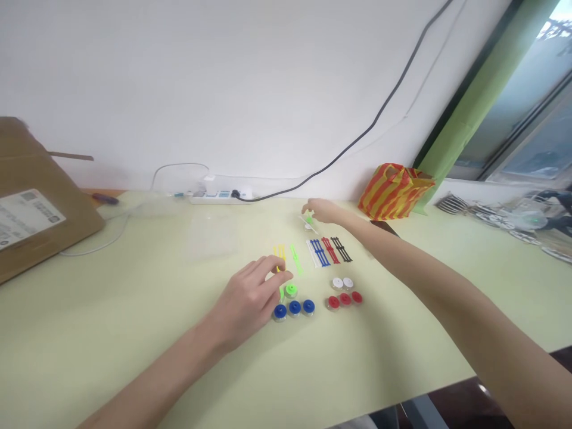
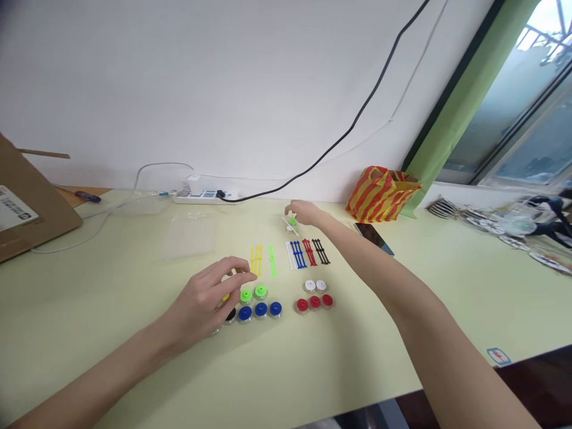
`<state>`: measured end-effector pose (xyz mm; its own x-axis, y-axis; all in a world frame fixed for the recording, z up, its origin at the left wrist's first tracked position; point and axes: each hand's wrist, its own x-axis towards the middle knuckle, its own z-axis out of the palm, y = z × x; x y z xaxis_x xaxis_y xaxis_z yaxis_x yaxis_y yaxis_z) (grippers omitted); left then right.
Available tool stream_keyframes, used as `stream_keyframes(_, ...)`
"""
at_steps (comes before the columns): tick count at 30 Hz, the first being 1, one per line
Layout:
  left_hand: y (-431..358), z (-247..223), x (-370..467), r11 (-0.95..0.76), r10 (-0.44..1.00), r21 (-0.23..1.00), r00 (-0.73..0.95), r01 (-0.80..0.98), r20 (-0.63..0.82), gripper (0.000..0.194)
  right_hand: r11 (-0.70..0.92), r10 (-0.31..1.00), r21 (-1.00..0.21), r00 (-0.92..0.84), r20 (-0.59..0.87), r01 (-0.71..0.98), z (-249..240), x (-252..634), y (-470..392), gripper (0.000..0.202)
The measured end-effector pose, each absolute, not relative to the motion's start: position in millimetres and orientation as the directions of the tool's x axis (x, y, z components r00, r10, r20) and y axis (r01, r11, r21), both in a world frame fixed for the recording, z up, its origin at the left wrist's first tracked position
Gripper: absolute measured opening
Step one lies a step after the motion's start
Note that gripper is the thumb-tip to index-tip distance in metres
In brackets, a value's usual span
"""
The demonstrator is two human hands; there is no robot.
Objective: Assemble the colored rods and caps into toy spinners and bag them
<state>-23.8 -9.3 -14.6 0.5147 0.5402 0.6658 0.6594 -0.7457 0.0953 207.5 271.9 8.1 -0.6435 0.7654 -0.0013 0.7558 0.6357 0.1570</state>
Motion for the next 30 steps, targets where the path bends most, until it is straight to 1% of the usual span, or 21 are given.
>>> stream_keyframes(3, -9.1, -14.3, -24.1, -0.742, 0.544, 0.095, 0.513, 0.664, 0.664, 0.033, 0.684, 0.723, 0.185, -0.689, -0.049, 0.706, 5.9, 210.6, 270.3, 0.034)
stream_keyframes(7, -9.0, -14.1, -23.9, -0.743, 0.525, 0.077, 0.506, 0.665, 0.684, 0.033, 0.687, 0.715, 0.247, -0.696, -0.063, 0.683, 4.5, 214.5, 268.9, 0.028)
stream_keyframes(13, -9.2, -13.5, -23.1, -0.733, 0.518, 0.054, 0.504, 0.678, 0.691, 0.030, 0.638, 0.749, 0.350, -0.658, -0.074, 0.686, 5.9, 216.9, 271.2, 0.028)
stream_keyframes(17, -9.0, -13.3, -23.6, -0.721, 0.514, 0.050, 0.485, 0.691, 0.708, 0.029, 0.600, 0.779, 0.390, -0.621, -0.088, 0.698, 1.1, 214.4, 270.2, 0.028)
stream_keyframes(23, -8.4, -15.6, -25.4, -0.720, 0.531, 0.066, 0.489, 0.690, 0.692, 0.028, 0.604, 0.778, 0.380, -0.622, -0.089, 0.701, 4.3, 211.8, 261.6, 0.026)
stream_keyframes(26, -8.6, -15.8, -26.1, -0.716, 0.544, 0.081, 0.481, 0.694, 0.687, 0.027, 0.610, 0.769, 0.350, -0.638, -0.043, 0.711, 17.2, 218.1, 250.4, 0.028)
stream_keyframes(30, -7.8, -14.5, -25.7, -0.722, 0.540, 0.069, 0.498, 0.689, 0.679, 0.027, 0.631, 0.744, 0.281, -0.667, 0.046, 0.723, 33.8, 236.3, 215.9, 0.030)
